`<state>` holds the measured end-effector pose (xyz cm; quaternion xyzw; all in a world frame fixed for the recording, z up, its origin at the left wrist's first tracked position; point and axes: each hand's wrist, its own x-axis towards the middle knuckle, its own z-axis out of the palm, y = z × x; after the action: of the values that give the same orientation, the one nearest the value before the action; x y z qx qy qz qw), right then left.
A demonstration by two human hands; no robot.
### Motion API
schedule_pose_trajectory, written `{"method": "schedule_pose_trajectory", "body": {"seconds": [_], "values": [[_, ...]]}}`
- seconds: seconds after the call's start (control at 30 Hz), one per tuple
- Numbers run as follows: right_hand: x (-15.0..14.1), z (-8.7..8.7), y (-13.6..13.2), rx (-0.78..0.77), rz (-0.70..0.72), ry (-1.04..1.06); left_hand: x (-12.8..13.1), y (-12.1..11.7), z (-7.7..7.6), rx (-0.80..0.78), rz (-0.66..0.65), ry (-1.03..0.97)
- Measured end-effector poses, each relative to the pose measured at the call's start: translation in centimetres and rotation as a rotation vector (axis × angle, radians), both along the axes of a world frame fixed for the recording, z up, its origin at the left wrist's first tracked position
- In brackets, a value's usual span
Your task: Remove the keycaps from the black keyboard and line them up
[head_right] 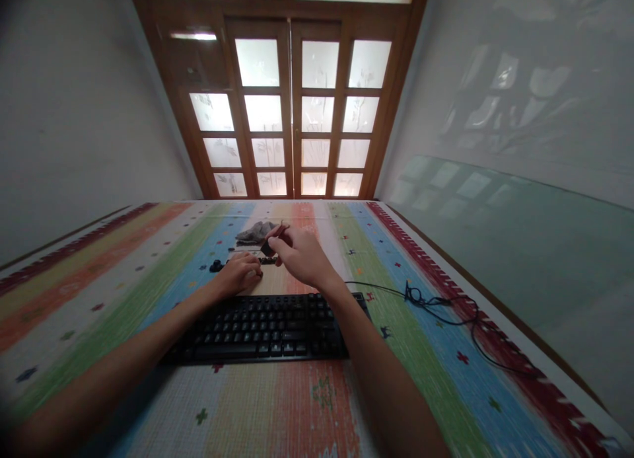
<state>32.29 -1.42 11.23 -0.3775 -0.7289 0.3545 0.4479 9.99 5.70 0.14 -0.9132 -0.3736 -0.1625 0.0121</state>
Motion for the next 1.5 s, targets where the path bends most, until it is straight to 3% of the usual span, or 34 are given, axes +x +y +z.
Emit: {"method": "schedule_pose_trajectory", "body": {"seconds": [0.37, 0.63, 0.93, 1.5], "values": [[0.4, 0.3, 0.0, -0.011, 0.040, 0.062, 0.0, 1.2, -0.2, 0.035, 0.050, -0.019], [1.7, 1.1, -0.2, 0.037, -0.034, 0.042, -0.1, 1.7, -0.1, 0.021, 0.078, 0.001], [1.9, 1.0, -0.1, 0.050, -0.017, 0.011, 0.0, 2.2, 0.3, -0.006, 0.010, 0.021], [1.7, 0.9, -0.1, 0.041, 0.006, 0.018, -1.3, 3.2, 0.1, -0.002, 0.045, 0.046]]}}
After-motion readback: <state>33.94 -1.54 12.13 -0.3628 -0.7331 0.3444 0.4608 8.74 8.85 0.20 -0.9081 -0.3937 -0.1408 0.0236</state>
